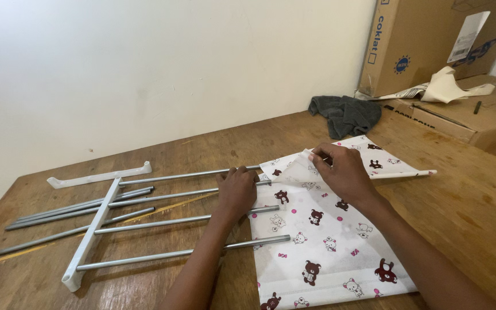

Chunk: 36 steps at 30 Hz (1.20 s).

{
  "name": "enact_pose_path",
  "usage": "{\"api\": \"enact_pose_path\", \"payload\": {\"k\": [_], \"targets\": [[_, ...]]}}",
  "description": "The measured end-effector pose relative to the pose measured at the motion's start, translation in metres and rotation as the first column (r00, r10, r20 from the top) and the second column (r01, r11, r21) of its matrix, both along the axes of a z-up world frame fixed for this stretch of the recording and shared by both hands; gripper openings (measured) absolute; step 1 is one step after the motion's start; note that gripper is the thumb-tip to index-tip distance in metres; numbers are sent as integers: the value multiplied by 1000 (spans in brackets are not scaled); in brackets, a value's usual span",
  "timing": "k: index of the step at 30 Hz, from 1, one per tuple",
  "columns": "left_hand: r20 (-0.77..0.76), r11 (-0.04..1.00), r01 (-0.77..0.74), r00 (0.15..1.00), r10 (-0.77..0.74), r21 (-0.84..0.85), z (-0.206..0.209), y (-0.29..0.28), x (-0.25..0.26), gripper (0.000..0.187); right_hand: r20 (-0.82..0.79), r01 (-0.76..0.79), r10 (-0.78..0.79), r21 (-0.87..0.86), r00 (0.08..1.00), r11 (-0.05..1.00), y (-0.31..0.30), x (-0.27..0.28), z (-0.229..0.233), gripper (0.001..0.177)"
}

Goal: The person assembles a small fabric-covered shelving unit by inserting metal rods into white plastic connectors and attaching patterned fabric panels. They work on a wooden table, connecting the frame pieces and securing the fabric to form the shelves.

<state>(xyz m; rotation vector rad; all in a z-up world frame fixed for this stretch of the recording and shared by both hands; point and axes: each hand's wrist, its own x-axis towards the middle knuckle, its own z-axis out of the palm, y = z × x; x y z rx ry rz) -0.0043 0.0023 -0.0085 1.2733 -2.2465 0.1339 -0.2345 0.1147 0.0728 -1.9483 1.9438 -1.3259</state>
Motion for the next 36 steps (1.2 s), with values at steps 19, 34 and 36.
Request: {"api": "enact_pose_path", "payload": {"k": [19,34,36], "targets": [[-66,777,254,962,-265,575,59,51,27,21,-8,-405,487,541,874,737,11,13,1,28],[-89,752,442,883,-461,489,47,91,26,13,4,-485,573,536,820,691,8,22,-16,21],[-122,758,468,876,-467,455,45,88,28,11,42,-483,554,546,831,684,9,21,-14,22]]}}
